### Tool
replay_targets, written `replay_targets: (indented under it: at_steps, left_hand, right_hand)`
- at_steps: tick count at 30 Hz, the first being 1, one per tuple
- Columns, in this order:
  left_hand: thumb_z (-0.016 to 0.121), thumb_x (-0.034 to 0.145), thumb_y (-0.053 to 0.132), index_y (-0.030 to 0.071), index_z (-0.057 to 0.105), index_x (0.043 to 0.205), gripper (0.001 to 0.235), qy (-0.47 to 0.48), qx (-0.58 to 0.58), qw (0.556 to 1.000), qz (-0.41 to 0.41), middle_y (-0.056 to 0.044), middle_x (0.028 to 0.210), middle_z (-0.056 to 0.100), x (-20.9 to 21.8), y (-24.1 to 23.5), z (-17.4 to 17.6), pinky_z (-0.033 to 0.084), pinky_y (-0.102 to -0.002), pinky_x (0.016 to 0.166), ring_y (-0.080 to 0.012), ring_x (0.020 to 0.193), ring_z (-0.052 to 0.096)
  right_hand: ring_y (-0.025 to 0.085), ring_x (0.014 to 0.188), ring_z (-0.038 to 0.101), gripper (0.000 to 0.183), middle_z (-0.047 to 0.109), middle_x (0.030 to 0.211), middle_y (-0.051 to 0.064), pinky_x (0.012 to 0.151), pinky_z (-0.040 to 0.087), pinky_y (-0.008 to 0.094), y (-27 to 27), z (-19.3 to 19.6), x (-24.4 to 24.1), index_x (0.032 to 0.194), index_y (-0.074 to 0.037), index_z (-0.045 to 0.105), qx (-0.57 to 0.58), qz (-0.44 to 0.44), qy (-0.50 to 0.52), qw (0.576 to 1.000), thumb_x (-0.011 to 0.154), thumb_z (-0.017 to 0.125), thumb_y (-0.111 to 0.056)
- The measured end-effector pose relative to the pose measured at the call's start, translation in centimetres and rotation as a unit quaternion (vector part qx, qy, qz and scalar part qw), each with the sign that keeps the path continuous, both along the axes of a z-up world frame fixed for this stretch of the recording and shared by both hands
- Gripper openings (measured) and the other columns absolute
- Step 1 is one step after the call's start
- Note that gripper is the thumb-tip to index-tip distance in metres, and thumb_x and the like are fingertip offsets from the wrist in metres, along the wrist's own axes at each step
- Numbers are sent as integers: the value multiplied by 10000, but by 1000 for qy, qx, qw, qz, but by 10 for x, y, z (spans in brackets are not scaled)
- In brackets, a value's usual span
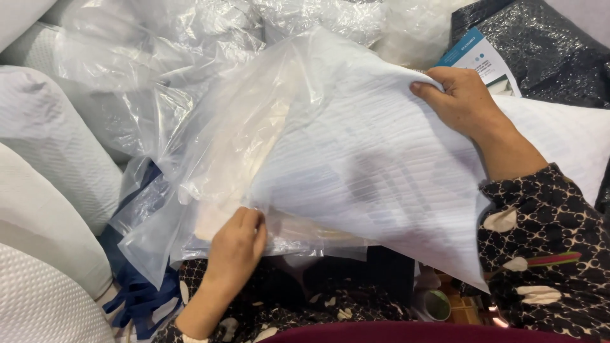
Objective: Cleaning a pillow using a lint roller and then placing it into a plastic bag for packaging.
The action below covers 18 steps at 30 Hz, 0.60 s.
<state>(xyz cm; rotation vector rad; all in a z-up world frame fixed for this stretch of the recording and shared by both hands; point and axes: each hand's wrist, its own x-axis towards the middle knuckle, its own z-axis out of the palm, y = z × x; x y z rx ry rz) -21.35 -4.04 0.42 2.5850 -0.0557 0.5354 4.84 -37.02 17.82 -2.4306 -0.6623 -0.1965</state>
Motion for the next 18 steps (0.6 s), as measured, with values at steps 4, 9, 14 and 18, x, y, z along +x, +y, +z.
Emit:
replay_targets:
  at_steps: [4, 9, 14, 18]
  left_hand:
    - [683, 908, 0, 24, 597, 911, 89, -54, -14, 984, -168, -90, 814, 638, -13, -41, 10, 588, -248, 585, -189, 656, 615]
    - [592, 863, -50, 24, 510, 870, 111, -67, 21, 960, -273, -120, 771, 490, -2, -104, -1, 408, -436, 435, -299, 573, 480]
    - [719, 963, 459, 122, 582, 896, 369, -19, 157, 952, -260, -24, 757, 532, 18, -119, 30, 369, -331, 358, -187, 492, 541]
    - [684, 925, 450, 92, 657, 1015, 371, -143, 83, 963, -214, -111, 902, 638, 59, -101, 89, 473, -373, 521, -269, 717, 620]
  right_hand:
    - [109, 685, 434, 186, 499, 746, -43, 601, 316, 289, 6, 5, -1, 1004, -94, 735, 33, -17, 46, 998, 1082, 639, -233]
    - [108, 797, 554, 185, 639, 862, -43, 672, 396, 279, 27, -6, 21, 1107, -147, 766, 36, -1, 26, 999, 1050, 664, -291]
    - [325, 1149, 624, 395, 701, 1257, 157, 956, 457, 443, 44, 0, 24, 1258, -60, 718, -45, 29, -1, 999, 1065, 512, -336]
    - [402, 1199, 608, 405, 664, 1293, 231, 1006, 474, 526, 2, 17, -12, 1330, 9, 649, -6, 3, -21, 1000, 1062, 560, -281]
